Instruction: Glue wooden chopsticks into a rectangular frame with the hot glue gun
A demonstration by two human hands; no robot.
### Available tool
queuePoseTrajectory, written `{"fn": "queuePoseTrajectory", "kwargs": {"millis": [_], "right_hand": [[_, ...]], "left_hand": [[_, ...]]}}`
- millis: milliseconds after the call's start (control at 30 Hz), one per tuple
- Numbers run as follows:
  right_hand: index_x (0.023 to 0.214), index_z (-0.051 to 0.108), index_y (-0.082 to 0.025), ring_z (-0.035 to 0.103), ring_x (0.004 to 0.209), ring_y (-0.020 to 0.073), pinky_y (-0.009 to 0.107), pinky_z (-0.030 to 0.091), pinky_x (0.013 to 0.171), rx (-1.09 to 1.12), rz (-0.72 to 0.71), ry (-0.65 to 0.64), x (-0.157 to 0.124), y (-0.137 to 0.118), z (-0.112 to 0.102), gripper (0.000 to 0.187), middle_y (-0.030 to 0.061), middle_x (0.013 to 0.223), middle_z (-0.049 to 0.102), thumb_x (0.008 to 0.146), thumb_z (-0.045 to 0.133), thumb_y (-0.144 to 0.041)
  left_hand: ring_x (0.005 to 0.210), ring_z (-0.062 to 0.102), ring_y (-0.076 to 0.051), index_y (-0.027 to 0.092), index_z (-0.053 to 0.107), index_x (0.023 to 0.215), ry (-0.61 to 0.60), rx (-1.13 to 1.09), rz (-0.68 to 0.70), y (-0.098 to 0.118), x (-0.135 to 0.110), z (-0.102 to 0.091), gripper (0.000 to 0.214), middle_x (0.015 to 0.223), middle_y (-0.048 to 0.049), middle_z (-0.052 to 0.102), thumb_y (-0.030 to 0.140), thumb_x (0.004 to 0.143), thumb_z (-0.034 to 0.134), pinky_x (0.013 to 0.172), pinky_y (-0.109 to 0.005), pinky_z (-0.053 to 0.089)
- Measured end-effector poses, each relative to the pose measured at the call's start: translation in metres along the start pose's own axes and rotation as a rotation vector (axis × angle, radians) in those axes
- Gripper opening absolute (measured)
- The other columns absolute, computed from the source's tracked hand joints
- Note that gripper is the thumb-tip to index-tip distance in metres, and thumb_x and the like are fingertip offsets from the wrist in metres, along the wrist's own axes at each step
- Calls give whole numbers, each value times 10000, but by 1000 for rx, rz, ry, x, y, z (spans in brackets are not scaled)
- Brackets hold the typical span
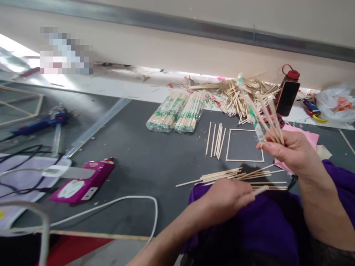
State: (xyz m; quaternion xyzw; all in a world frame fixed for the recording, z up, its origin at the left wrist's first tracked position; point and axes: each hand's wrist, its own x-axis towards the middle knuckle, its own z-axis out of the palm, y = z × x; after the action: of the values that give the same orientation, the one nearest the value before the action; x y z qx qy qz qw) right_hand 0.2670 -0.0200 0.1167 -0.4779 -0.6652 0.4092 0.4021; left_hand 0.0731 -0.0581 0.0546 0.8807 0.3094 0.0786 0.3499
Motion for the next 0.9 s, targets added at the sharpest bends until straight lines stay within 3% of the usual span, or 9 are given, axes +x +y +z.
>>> {"fn": "queuePoseTrajectory", "kwargs": {"millis": [67, 167, 333, 433, 533, 667, 767, 900], "right_hand": [[800, 629, -188, 444, 562, 89, 215, 320, 509, -77, 19, -115, -7, -1, 4, 152, -45, 631, 509, 800, 658, -338], [796, 586, -189, 457, 573, 85, 201, 321, 525, -167, 66, -320, -19, 0, 11, 108, -53, 637, 513, 831, 599, -290], [710, 501, -179, 459, 613, 90, 211, 288, 561, -321, 65, -609, -42, 12, 19, 138, -38, 670, 511, 845, 515, -203], [697, 465, -180, 413, 604, 92, 223, 253, 563, -417, 76, -653, -55, 25, 17, 163, -39, 658, 477, 852, 506, -207], [705, 450, -183, 404, 612, 91, 220, 250, 569, -382, 127, -653, -65, 36, 11, 183, -45, 660, 463, 872, 507, -235], [734, 469, -184, 421, 631, 91, 204, 282, 577, -179, 191, -681, -72, 43, 6, 184, -52, 671, 466, 880, 528, -280], [742, 476, -184, 407, 613, 89, 200, 290, 565, -60, 249, -640, -71, 42, 5, 176, -56, 659, 450, 878, 527, -284], [735, 496, -182, 403, 606, 89, 197, 294, 559, 4, 266, -636, -69, 41, 5, 175, -56, 647, 444, 864, 543, -290]], "left_hand": [[675, 595, -135, 175, 643, 799, -40, 125, 105, 2, 1, 23, 226, 727, 0, 663, 275, 929, 489, 594, -220, 396], [672, 613, -176, 166, 639, 769, -42, 256, 75, 6, 1, 51, 218, 716, -28, 657, 337, 882, 563, 589, -260, 429], [788, 631, -215, 174, 647, 897, 33, 365, 102, 13, -5, 66, 148, 877, -58, 682, 311, 846, 622, 676, -314, 493], [781, 618, -191, 213, 624, 1038, 139, 334, 151, 17, -18, 61, 283, 921, -38, 673, 370, 807, 674, 687, -300, 501], [648, 576, -137, 216, 629, 936, 330, 246, 277, 18, -32, 47, 105, 761, 3, 640, 292, 868, 604, 610, -254, 482], [756, 622, -156, 229, 643, 911, 687, 264, 173, 13, -37, 22, 127, 808, -21, 688, 157, 877, 544, 724, -277, 517], [905, 646, -195, 263, 672, 941, 701, 381, 122, 7, -33, 12, 162, 894, -4, 732, 208, 891, 527, 832, -332, 509], [902, 655, -168, 260, 692, 976, 681, 388, 142, 3, -27, 13, 194, 888, 11, 742, 218, 910, 514, 835, -311, 490]]}}
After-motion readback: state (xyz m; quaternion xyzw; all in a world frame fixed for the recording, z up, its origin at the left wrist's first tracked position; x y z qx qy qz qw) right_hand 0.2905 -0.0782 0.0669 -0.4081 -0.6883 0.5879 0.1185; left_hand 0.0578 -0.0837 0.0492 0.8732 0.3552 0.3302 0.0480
